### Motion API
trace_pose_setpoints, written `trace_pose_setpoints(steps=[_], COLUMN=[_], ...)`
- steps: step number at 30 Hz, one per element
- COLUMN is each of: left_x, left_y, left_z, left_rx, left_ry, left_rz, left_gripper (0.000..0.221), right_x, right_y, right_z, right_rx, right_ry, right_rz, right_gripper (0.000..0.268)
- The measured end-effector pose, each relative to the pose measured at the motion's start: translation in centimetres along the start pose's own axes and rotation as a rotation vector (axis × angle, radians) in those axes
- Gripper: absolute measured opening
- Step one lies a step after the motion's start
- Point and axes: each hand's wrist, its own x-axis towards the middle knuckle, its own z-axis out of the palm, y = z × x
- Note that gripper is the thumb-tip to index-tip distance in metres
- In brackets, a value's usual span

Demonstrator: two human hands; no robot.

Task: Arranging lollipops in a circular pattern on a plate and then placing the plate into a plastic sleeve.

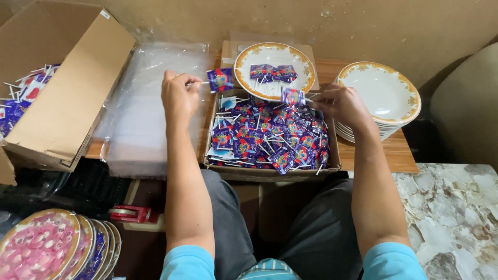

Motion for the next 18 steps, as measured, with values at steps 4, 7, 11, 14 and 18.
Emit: trace_pose_setpoints(steps=[4, 7, 11, 14, 18], left_x=[-0.6, -0.4, -0.8, -0.5, -0.4], left_y=[3.0, 3.8, 7.0, 7.4, 7.6], left_z=[4.0, 8.4, 11.2, 13.9, 15.8], left_rx=[-0.054, 0.005, 0.128, 0.216, 0.283], left_ry=[-0.004, -0.057, -0.08, -0.033, 0.198], left_rz=[0.092, 0.126, 0.16, 0.187, 0.308], left_gripper=[0.005, 0.005, 0.006, 0.005, 0.003], right_x=[2.7, 4.7, 7.0, 7.9, 8.0], right_y=[4.3, 4.5, 6.8, 7.6, 7.1], right_z=[4.5, 7.2, 10.9, 12.0, 12.3], right_rx=[-0.186, -0.287, -0.423, -0.491, -0.505], right_ry=[0.112, 0.214, 0.309, 0.372, 0.45], right_rz=[-0.042, -0.006, 0.024, 0.051, 0.101], right_gripper=[0.022, 0.01, 0.012, 0.011, 0.01])
